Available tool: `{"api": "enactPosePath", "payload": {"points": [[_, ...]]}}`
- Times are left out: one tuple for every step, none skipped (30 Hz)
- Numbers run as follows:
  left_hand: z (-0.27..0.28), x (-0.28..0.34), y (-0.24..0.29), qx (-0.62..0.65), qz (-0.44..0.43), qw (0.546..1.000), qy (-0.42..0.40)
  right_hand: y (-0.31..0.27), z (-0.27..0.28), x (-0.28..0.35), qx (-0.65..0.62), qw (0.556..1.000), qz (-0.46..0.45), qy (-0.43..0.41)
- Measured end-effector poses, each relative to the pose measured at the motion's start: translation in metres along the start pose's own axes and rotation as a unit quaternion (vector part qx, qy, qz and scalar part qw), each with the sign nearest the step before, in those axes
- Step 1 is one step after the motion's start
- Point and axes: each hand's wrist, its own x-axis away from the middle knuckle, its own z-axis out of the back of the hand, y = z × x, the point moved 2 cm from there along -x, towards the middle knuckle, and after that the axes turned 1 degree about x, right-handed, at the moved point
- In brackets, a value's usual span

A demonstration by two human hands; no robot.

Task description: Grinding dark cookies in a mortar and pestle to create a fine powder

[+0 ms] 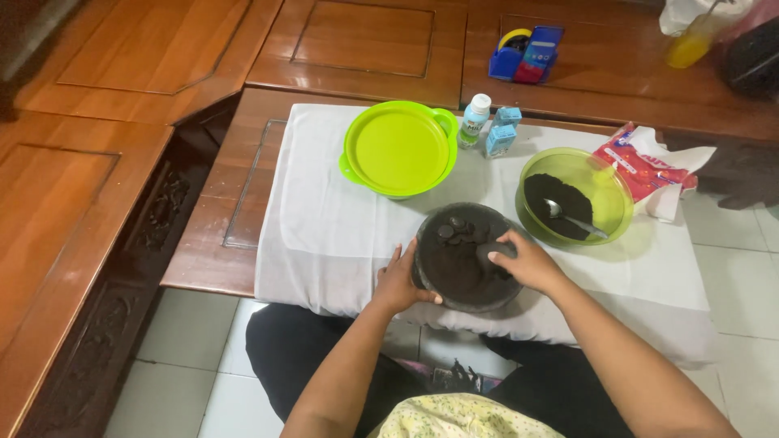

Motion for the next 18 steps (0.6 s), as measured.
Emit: {"api": "enactPosePath", "payload": {"points": [[0.000, 0.001, 0.001, 0.000, -0.002, 1.000, -0.005, 0.003, 0.004, 0.003, -0.001, 1.000, -0.005, 0.001], [0.002, 0.002, 0.003, -0.005, 0.001, 1.000, -0.005, 0.005, 0.010, 0.004, 0.022, 1.000, -0.016, 0.014], [0.003, 0.003, 0.004, -0.010, 0.004, 1.000, -0.006, 0.007, 0.015, 0.005, 0.044, 0.998, -0.027, 0.027], [0.005, 0.005, 0.007, -0.011, 0.003, 1.000, -0.008, 0.004, 0.019, 0.003, 0.043, 0.998, -0.030, 0.028], [0.007, 0.007, 0.010, -0.001, 0.002, 1.000, -0.006, 0.002, 0.022, 0.001, 0.066, 0.997, -0.039, 0.029], [0.009, 0.011, 0.013, 0.010, 0.001, 1.000, -0.004, -0.001, 0.024, 0.000, 0.090, 0.994, -0.048, 0.030], [0.009, 0.010, 0.012, 0.009, 0.001, 1.000, -0.007, 0.001, 0.019, -0.006, 0.089, 0.994, -0.050, 0.029], [0.008, 0.009, 0.012, 0.007, 0.004, 1.000, -0.007, 0.002, 0.014, -0.012, 0.082, 0.996, -0.042, 0.015], [0.008, 0.008, 0.011, 0.004, 0.007, 1.000, -0.007, 0.003, 0.008, -0.018, 0.074, 0.997, -0.034, 0.000], [0.009, 0.008, 0.013, 0.004, 0.006, 1.000, -0.007, -0.003, 0.009, -0.013, 0.075, 0.997, -0.035, 0.001], [0.011, 0.009, 0.014, 0.007, 0.006, 1.000, -0.010, -0.009, 0.007, -0.007, 0.091, 0.995, -0.017, -0.030], [0.011, 0.010, 0.014, 0.009, 0.007, 1.000, -0.015, -0.015, 0.005, -0.001, 0.107, 0.992, 0.000, -0.062], [0.010, 0.009, 0.013, 0.009, 0.007, 1.000, -0.016, -0.021, 0.006, 0.009, 0.107, 0.992, -0.001, -0.063], [0.009, 0.008, 0.011, 0.013, 0.003, 1.000, -0.011, -0.028, 0.007, 0.019, 0.101, 0.992, 0.012, -0.078], [0.008, 0.007, 0.010, 0.018, -0.001, 1.000, -0.007, -0.034, 0.008, 0.029, 0.094, 0.991, 0.025, -0.094], [0.006, 0.006, 0.008, 0.018, -0.001, 1.000, -0.008, -0.029, 0.003, 0.026, 0.094, 0.991, 0.024, -0.094], [0.005, 0.004, 0.006, 0.016, -0.002, 1.000, -0.006, -0.024, -0.001, 0.024, 0.078, 0.992, 0.022, -0.100], [0.004, 0.003, 0.004, 0.014, -0.003, 1.000, -0.004, -0.020, -0.006, 0.021, 0.063, 0.992, 0.021, -0.106]]}}
